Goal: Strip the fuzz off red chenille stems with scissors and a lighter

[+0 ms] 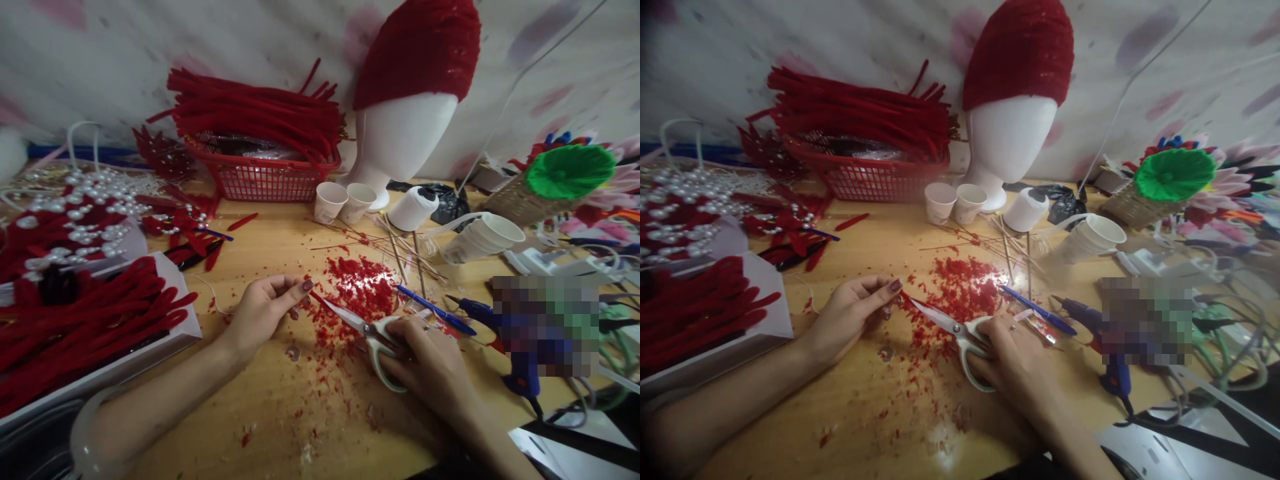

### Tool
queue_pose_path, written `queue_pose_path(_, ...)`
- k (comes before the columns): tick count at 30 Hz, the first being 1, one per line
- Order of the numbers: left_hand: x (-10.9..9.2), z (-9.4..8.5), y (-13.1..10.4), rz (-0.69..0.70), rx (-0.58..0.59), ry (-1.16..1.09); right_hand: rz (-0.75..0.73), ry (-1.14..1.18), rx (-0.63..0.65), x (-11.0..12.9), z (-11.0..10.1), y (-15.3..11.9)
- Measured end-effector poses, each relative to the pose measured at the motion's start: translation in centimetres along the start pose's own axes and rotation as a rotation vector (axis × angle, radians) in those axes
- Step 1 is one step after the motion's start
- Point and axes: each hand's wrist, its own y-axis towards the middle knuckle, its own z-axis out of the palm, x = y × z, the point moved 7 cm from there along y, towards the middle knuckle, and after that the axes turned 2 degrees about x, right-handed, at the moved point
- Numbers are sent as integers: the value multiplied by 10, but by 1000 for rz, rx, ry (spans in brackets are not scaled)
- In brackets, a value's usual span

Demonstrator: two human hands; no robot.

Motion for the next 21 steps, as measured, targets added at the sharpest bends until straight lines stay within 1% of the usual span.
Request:
queue_pose_path(4, 2, -3, 1, -11, -31, -13, 39, 60, -75, -1, -11, 0)
queue_pose_path(9, 5, -6, 0, -36, -40, -26, 10, 5, -28, -1, -12, -1)
queue_pose_path(13, 0, -9, -1, 6, -79, 39, 51, -17, -70, -6, -17, -5)
queue_pose_path(16, -2, -10, -2, 5, -114, 98, 110, -18, -98, -14, -23, -8)
queue_pose_path(18, -3, -11, -3, -1, -136, 104, 134, -22, -96, -20, -26, -9)
queue_pose_path(21, -8, -11, -4, 38, -169, 114, 138, -13, -39, -28, -28, -10)
